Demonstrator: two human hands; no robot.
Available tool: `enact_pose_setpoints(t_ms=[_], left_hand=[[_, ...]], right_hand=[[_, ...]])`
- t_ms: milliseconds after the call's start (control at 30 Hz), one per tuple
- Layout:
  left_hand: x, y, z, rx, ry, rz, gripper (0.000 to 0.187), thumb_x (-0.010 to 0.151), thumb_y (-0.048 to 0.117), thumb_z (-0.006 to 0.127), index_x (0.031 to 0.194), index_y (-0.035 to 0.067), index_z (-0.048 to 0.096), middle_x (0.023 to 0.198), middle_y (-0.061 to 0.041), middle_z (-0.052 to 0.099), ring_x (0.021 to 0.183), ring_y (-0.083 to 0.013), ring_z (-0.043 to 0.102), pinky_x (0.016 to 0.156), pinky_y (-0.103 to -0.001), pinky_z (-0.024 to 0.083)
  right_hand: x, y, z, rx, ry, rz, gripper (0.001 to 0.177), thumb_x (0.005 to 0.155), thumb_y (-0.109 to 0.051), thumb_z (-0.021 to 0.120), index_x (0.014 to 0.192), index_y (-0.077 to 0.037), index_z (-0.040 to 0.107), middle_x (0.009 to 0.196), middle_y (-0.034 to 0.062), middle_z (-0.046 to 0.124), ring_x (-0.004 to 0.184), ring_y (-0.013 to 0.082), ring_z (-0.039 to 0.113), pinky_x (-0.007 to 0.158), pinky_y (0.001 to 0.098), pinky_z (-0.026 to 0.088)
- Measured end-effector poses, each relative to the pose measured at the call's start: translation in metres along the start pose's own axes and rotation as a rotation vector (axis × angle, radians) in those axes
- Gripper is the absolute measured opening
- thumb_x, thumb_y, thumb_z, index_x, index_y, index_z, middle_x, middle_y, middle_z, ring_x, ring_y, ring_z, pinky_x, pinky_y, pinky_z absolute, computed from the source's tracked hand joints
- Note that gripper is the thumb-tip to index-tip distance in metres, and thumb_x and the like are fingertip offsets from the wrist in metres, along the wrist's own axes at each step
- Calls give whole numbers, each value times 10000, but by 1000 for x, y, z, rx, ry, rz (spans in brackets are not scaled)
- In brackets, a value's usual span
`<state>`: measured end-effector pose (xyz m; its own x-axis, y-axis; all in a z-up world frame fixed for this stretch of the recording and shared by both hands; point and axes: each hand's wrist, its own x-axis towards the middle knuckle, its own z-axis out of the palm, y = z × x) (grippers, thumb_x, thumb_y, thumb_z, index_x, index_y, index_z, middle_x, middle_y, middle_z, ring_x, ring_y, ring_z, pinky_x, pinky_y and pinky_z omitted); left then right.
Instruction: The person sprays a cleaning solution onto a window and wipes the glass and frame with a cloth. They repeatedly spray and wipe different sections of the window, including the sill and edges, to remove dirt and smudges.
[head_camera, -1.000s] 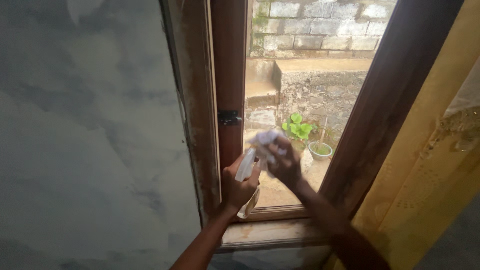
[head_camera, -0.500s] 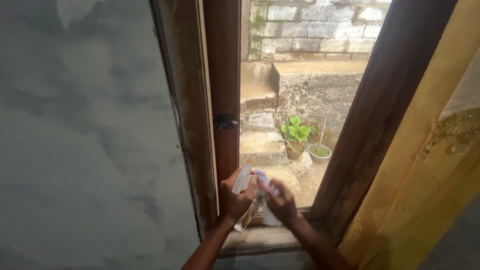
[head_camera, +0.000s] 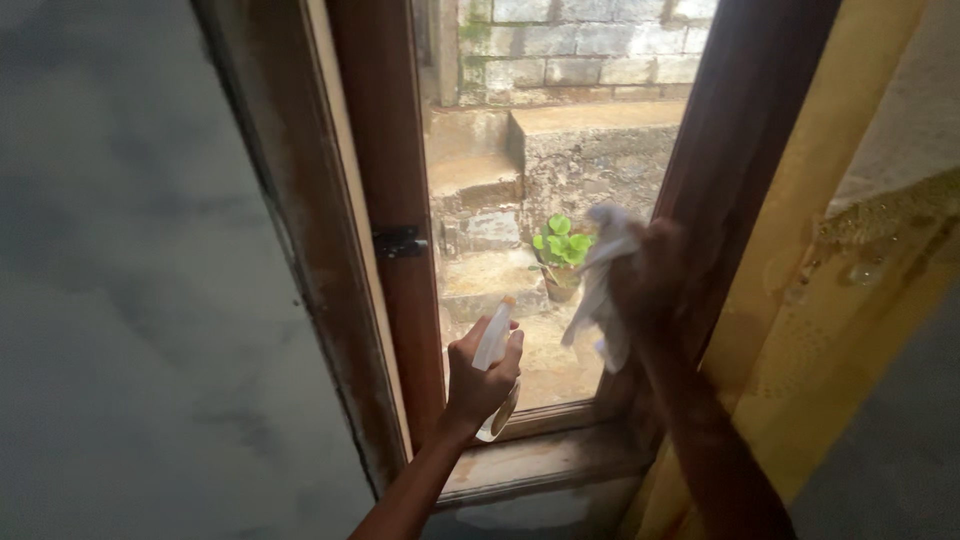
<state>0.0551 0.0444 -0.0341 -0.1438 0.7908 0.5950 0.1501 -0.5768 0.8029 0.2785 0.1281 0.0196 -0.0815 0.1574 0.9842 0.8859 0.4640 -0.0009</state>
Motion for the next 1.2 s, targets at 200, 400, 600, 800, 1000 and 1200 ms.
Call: enact_pose_setpoints(t_ms=[200,400,600,800,1000,1200], left_hand=[[5,-3,6,12,-3,66,170,920,138,685,1032,12,705,605,-61,675,520,-139,715,478,-293,543],[12,6,2,58,20,48,177,914,139,683,1046,23,706,577,-70,674,517,-148,730,473,-298,557],[4,11,-12,89,56,57,173,920,135,672,1051,26,703,588,-68,688,539,-138,740,480,-290,559],[-12,8,-45,156,153,82,147,909,117,687,1025,33,722,626,-69,713,550,-137,740,501,-284,560],[-25,5,-65,148,200,125,109,893,105,704,971,29,717,625,-67,696,553,-127,730,484,-281,542],[-25,32,-75,123,164,119,95,913,123,699,933,30,699,609,-52,682,535,-120,724,476,-280,542]], right_hand=[[51,-5,-25,102,24,243,500,951,8,584,1434,-96,662,1264,212,546,1133,364,642,957,445,548],[48,-29,-9,90,6,57,355,888,-7,712,1235,-66,665,1196,154,635,1049,321,674,886,414,583],[-11,-72,53,451,50,-13,317,878,-22,740,1178,-96,667,1162,85,694,967,270,729,713,353,614],[-82,-129,76,559,-72,-90,365,840,-86,799,1186,-72,684,1113,113,690,890,284,722,673,376,599],[-112,-124,89,489,-66,-328,425,793,-35,767,1210,-34,684,1163,121,648,996,277,675,785,401,563],[-86,-111,92,441,-113,-479,540,772,-108,813,1276,-7,651,1219,137,608,979,265,628,809,421,529]])
